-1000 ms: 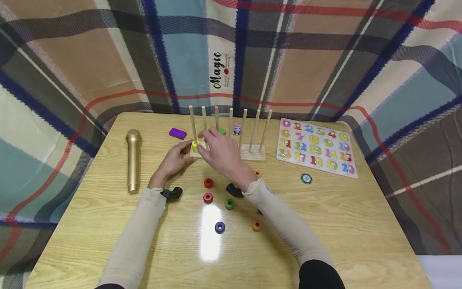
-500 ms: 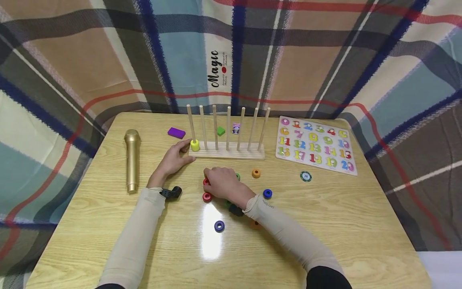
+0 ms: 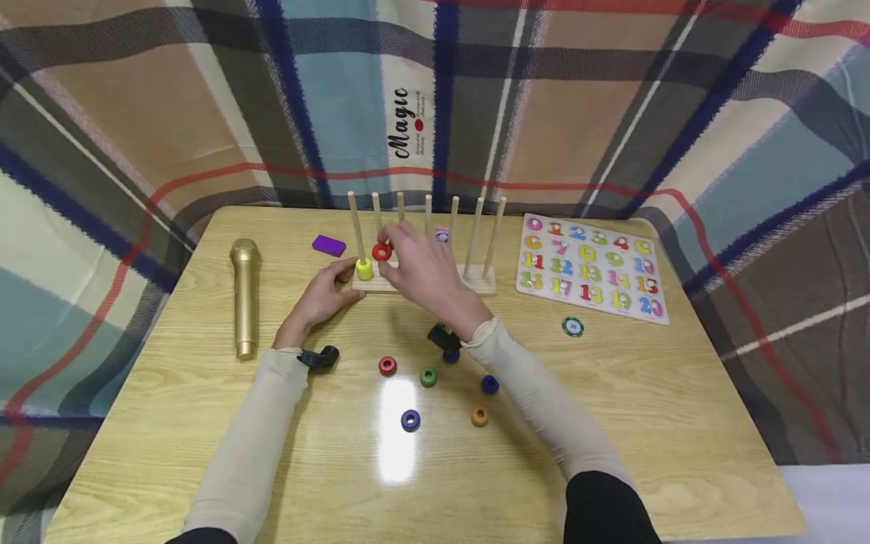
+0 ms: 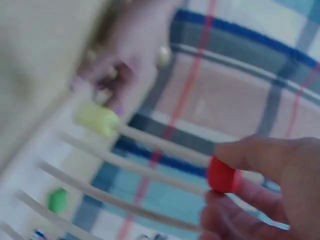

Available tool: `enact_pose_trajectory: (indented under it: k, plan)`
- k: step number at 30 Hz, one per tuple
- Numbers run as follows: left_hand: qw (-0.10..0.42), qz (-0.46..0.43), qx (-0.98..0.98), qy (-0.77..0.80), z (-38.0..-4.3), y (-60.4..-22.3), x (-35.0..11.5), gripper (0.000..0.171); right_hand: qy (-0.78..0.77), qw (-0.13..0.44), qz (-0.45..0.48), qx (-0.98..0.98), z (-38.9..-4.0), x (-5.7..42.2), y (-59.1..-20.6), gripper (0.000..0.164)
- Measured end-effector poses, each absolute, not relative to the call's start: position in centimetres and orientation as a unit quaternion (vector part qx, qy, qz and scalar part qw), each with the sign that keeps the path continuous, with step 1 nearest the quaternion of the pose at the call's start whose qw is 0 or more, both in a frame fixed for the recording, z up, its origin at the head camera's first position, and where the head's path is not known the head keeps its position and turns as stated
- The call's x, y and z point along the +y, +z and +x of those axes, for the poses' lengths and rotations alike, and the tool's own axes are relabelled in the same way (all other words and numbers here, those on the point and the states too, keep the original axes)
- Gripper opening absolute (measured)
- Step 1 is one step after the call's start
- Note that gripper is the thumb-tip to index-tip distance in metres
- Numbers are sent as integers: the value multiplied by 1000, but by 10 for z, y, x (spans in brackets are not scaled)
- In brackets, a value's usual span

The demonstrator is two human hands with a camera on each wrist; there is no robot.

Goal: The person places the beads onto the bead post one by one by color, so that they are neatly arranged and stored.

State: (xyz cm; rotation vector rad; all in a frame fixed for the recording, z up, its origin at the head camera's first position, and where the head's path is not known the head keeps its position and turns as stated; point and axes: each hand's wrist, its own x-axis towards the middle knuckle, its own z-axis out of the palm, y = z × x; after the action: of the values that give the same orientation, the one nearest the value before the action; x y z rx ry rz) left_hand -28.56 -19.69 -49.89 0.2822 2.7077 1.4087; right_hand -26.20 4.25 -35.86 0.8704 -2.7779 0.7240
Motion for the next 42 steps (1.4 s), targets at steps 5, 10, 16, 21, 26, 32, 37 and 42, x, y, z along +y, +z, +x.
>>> enact_pose_trajectory:
  k: [5, 10, 16, 21, 26, 32, 37, 42]
  plan:
    - [43, 89, 883, 459, -287, -497, -196, 76, 267, 167, 273, -909, -281, 40, -329, 32]
    - [41, 84, 880, 465, -285, -497, -194, 76, 263, 174, 255, -914, -291, 33, -319, 34]
    - [46, 85, 880, 466, -283, -500, -193, 76, 240, 138, 229, -933, -296, 29, -321, 38]
    - [45, 78, 882, 463, -282, -499, -193, 76, 217, 115, 223, -943, -298, 28, -324, 40]
    - [44, 82, 884, 459, -284, -497, -194, 76, 220, 113, 223, -943, -300, 31, -325, 48]
    - [40, 80, 882, 463, -286, -498, -195, 76, 273, 143, 239, -921, -293, 44, -329, 47]
    - [48, 84, 880, 465, -286, -500, -194, 77, 310, 197, 261, -893, -273, 60, -341, 32]
    - [44, 78, 881, 464, -285, -497, -196, 77, 218, 57, 307, -925, -241, 59, -364, 29]
